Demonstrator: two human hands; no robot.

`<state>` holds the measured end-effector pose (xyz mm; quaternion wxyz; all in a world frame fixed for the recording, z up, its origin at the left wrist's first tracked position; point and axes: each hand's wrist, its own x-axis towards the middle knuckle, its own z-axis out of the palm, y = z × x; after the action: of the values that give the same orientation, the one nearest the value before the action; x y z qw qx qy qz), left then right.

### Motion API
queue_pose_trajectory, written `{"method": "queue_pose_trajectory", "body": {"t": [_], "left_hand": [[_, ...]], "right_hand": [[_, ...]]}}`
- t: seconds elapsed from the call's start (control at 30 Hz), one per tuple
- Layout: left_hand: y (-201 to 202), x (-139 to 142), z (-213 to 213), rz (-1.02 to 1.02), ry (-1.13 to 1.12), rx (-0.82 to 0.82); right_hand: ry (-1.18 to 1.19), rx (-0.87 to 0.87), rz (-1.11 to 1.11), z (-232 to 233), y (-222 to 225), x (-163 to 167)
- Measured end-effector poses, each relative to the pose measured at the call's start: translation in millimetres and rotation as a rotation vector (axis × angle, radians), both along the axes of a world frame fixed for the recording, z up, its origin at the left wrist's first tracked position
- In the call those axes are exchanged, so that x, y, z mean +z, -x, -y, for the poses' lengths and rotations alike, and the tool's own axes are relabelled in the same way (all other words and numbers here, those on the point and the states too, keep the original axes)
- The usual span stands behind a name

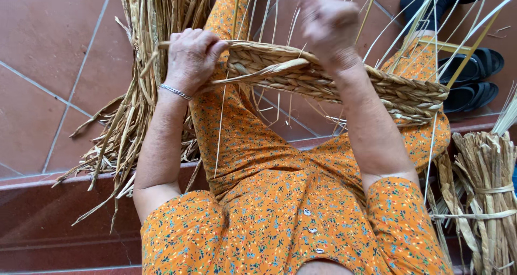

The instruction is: The person sits on the floor and weaves dried plant fibers around a yellow metal frame using both hands. They interlace the fibers in a consistent pattern to build up the basket's side.

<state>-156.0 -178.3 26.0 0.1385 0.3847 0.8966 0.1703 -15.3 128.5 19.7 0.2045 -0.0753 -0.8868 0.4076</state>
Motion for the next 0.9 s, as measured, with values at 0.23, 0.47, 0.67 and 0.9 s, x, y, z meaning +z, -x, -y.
{"method": "queue_pose_trajectory", "body": {"t": [0.23, 0.47, 0.67, 0.9], "left_hand": [[10.9, 12.7, 16.7, -0.263, -0.286, 0.054], [-54.7, 55.5, -15.4, -0.090, -0.239, -0.355], [-40.5, 80.5, -30.2, 0.035, 0.327, -0.218], [-48.4, 91.8, -60.4, -0.905, -0.412, -0.151]], "right_hand": [[0.907, -0.286, -0.004, -18.8, -53.3, 12.4], [-0.059, 0.018, 0.009, 46.7, -59.4, 57.2], [-0.083, 0.213, 0.125, 43.5, -48.7, 66.4], [-0.002, 0.026, 0.313, 40.9, -39.4, 53.9]]}}
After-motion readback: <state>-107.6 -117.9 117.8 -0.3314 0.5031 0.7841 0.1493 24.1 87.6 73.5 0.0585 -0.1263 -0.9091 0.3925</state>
